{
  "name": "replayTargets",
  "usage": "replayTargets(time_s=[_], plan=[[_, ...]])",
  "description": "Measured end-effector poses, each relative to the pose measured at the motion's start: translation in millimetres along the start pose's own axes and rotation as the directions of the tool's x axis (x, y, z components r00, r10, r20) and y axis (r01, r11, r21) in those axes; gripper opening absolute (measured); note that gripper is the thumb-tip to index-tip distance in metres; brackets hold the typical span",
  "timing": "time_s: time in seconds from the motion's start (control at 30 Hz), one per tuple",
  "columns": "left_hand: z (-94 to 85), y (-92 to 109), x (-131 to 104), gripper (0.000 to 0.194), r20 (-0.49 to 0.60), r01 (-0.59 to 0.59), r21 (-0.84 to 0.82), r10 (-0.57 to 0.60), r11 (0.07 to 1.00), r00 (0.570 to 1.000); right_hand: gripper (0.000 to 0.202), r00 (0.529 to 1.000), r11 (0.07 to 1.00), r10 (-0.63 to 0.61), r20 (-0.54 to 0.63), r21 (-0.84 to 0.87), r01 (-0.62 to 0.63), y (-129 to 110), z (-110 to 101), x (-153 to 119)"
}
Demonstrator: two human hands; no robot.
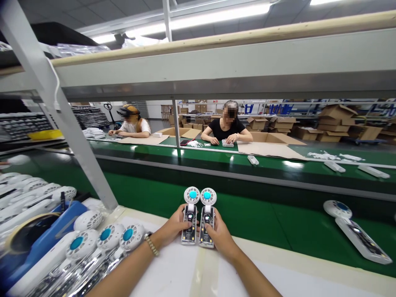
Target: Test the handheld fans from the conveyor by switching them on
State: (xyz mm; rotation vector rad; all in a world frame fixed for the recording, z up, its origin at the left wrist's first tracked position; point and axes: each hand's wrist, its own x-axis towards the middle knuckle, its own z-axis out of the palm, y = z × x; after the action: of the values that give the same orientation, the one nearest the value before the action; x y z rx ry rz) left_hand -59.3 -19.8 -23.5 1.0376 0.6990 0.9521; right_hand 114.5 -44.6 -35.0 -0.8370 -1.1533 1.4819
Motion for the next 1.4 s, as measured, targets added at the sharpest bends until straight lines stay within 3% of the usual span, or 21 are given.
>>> replayTargets(time_s=[0.3,0.53,1.17,1.33,1.4], plan=[[-4.5,-2,0,0.052,0.021,-0.005,-0.002,0.005,1.000,1.000,0.055,0.999,0.999,0.034,-0.003,0.035,-0.034,-5,3,-2],[-4.6,-2,0,0.051,0.032,-0.001,-0.005,0.001,1.000,0.999,0.061,0.997,0.996,0.026,-0.072,0.084,-0.020,4,4,0],[-0.7,2,-1,0.055,0.024,0.006,-0.057,-0.004,0.998,1.000,0.063,0.996,0.991,0.039,-0.075,0.132,-0.029,0,4,0],[3.7,2,2,0.041,-0.096,0.082,-0.043,-0.086,0.996,0.992,0.036,0.980,0.941,0.197,0.010,0.278,-0.192,-8,3,-4],[6.7,1,-1,0.054,-0.130,0.125,-0.002,-0.124,0.992,0.984,0.045,0.968,0.915,0.247,0.045,0.318,-0.248,-11,5,-9]])
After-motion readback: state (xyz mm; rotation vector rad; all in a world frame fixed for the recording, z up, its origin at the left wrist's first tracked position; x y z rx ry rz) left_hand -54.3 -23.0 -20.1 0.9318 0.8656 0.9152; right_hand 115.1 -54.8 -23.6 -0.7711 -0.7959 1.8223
